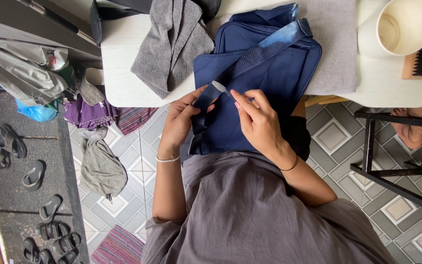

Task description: The person scrubs a blue bag with a toothbrush dipped in liquid from a white cup, focusing on the zipper and strap. They then switch to a larger brush to continue scrubbing the strap area.

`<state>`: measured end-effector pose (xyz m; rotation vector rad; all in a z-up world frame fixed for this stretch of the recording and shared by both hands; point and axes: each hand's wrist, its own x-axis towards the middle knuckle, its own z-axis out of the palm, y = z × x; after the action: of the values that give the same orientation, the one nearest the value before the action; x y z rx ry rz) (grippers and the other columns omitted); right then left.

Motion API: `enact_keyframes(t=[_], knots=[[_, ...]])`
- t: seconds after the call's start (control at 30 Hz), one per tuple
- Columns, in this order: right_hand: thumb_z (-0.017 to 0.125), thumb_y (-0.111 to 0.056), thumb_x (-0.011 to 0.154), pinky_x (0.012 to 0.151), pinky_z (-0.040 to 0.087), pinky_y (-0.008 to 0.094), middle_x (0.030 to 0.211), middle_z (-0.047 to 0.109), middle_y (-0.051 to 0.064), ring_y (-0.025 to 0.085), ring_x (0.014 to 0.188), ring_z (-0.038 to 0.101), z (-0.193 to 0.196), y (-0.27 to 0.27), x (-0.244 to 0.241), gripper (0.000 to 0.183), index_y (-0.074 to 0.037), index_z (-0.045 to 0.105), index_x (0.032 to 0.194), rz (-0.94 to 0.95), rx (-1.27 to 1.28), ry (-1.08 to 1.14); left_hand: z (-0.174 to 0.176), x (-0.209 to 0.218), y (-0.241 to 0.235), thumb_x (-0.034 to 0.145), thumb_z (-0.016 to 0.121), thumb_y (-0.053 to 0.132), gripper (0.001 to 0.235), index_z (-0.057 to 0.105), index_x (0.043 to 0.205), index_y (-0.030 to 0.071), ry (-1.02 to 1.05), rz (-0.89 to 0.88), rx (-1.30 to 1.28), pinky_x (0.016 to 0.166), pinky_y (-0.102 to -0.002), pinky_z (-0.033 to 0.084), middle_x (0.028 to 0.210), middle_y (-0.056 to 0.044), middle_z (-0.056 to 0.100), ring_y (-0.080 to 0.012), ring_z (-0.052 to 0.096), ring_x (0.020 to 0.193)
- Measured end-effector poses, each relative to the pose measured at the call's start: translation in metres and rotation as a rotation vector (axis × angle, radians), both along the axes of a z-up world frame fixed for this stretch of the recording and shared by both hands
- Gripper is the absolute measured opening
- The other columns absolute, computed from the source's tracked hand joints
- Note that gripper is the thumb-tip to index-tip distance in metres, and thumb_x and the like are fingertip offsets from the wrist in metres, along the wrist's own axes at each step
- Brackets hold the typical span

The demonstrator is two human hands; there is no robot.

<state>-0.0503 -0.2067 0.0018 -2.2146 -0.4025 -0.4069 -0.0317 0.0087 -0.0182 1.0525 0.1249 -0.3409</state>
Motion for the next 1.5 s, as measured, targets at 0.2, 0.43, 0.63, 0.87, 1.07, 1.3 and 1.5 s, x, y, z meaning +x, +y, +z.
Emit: enact_keyframes(t=[0.2, 0.43, 0.63, 0.87, 1.07, 1.3, 1.5], knots=[[0.062, -0.002, 0.098, 0.055, 0.059, 0.034, 0.098, 0.063, 0.006, 0.022, 0.064, 0.07, -0.003, 0.002, -0.002, 0.033, -0.014, 0.076, 0.126, 0.075, -0.15, -0.01, -0.027, 0.002, 0.002, 0.083, 0.044, -0.01, 0.059, 0.051, 0.141, -0.014, 0.054, -0.026, -0.09, 0.087, -0.04, 0.063, 0.12, -0.031, 0.068, -0.0313, 0.072, 0.107], [0.061, -0.001, 0.098, 0.056, 0.059, 0.032, 0.095, 0.062, 0.004, 0.021, 0.062, 0.07, -0.006, 0.009, -0.002, 0.033, -0.015, 0.077, 0.123, 0.148, -0.165, -0.015, -0.034, 0.006, 0.002, 0.081, 0.045, -0.011, 0.06, 0.049, 0.141, -0.015, 0.041, -0.03, -0.155, 0.078, -0.046, 0.064, 0.114, -0.036, 0.068, -0.0376, 0.072, 0.102], [0.06, -0.002, 0.099, 0.057, 0.059, 0.029, 0.095, 0.061, 0.001, 0.019, 0.063, 0.07, -0.003, 0.005, 0.009, 0.033, -0.015, 0.078, 0.123, 0.136, -0.178, 0.019, -0.069, 0.004, 0.007, 0.081, 0.046, -0.012, 0.059, 0.049, 0.139, -0.017, 0.081, -0.019, -0.188, 0.077, -0.045, 0.064, 0.112, -0.034, 0.069, -0.0366, 0.075, 0.097], [0.057, -0.002, 0.105, 0.062, 0.06, 0.031, 0.099, 0.058, 0.005, 0.022, 0.07, 0.071, -0.003, -0.015, 0.028, 0.031, -0.007, 0.076, 0.128, -0.058, -0.204, -0.073, 0.0, 0.003, 0.01, 0.093, 0.056, -0.002, 0.027, 0.07, 0.113, -0.011, 0.044, -0.036, 0.162, 0.066, -0.036, 0.064, 0.085, -0.021, 0.075, -0.0232, 0.075, 0.077], [0.06, -0.005, 0.1, 0.06, 0.06, 0.032, 0.097, 0.059, 0.003, 0.024, 0.071, 0.072, -0.018, 0.001, -0.003, 0.034, -0.014, 0.076, 0.128, 0.017, -0.229, -0.016, -0.026, 0.001, 0.016, 0.094, 0.075, 0.01, 0.017, 0.076, 0.106, -0.003, -0.065, 0.043, 0.559, 0.062, -0.027, 0.06, 0.083, -0.013, 0.077, -0.0128, 0.071, 0.074], [0.06, -0.01, 0.1, 0.062, 0.059, 0.028, 0.098, 0.059, -0.001, 0.017, 0.071, 0.07, -0.025, -0.003, -0.017, 0.034, -0.02, 0.076, 0.129, -0.004, -0.362, -0.081, -0.024, 0.002, 0.008, 0.093, 0.075, 0.01, 0.012, 0.077, 0.099, 0.0, -0.157, 0.167, 0.727, 0.062, -0.027, 0.059, 0.082, -0.012, 0.077, -0.0154, 0.072, 0.075], [0.059, -0.006, 0.101, 0.061, 0.059, 0.029, 0.099, 0.06, 0.003, 0.021, 0.07, 0.07, -0.024, -0.016, -0.007, 0.033, -0.013, 0.077, 0.128, -0.034, -0.358, -0.107, -0.03, -0.001, 0.008, 0.094, 0.072, 0.01, 0.011, 0.076, 0.099, 0.0, -0.107, 0.18, 0.707, 0.057, -0.024, 0.054, 0.079, -0.009, 0.076, -0.0102, 0.065, 0.067]])
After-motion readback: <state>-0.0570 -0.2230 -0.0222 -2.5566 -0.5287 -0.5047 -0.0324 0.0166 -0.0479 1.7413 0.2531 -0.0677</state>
